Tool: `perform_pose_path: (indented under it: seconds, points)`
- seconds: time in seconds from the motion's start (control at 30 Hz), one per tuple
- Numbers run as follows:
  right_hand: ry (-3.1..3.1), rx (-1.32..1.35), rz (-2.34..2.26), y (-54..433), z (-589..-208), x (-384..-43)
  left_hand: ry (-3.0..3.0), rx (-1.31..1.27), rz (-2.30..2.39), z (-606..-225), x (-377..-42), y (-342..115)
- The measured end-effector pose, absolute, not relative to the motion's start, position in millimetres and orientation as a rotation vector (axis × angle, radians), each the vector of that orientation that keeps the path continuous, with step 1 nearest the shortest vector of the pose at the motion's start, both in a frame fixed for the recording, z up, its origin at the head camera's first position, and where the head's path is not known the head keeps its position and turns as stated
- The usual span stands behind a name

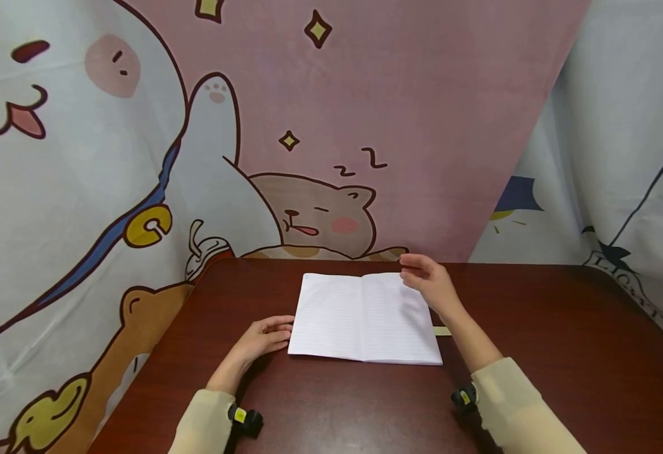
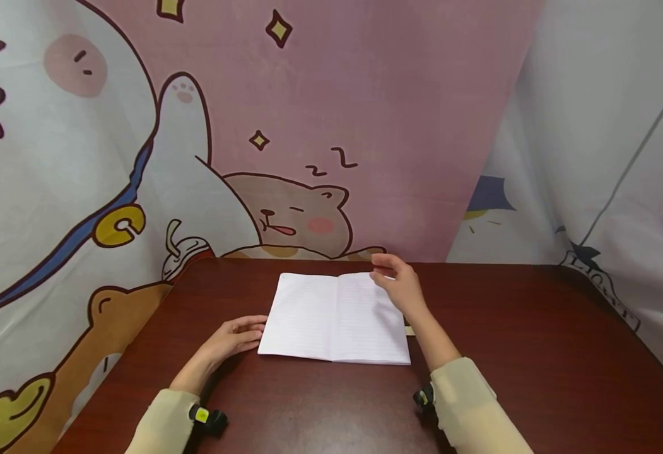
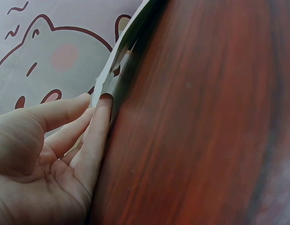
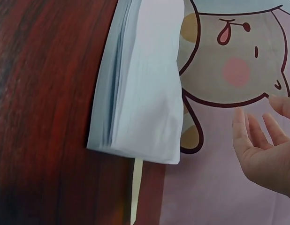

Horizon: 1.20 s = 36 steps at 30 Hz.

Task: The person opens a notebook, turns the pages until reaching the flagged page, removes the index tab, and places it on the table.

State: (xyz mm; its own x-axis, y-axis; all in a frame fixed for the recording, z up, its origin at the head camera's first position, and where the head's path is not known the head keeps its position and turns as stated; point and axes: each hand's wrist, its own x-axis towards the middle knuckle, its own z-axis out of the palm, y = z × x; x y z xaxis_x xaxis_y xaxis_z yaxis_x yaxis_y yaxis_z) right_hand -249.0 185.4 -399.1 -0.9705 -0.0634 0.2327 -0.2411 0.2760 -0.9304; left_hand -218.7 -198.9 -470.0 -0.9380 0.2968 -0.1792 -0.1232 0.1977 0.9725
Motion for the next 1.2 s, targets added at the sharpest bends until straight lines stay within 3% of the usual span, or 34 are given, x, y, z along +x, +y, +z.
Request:
perform_pose_path:
  seconds: [1.2]
  points:
    - [-2.46,0.033,1.677,206,-427,-257,2.153,0.179,1.792,-470,-218,-200]
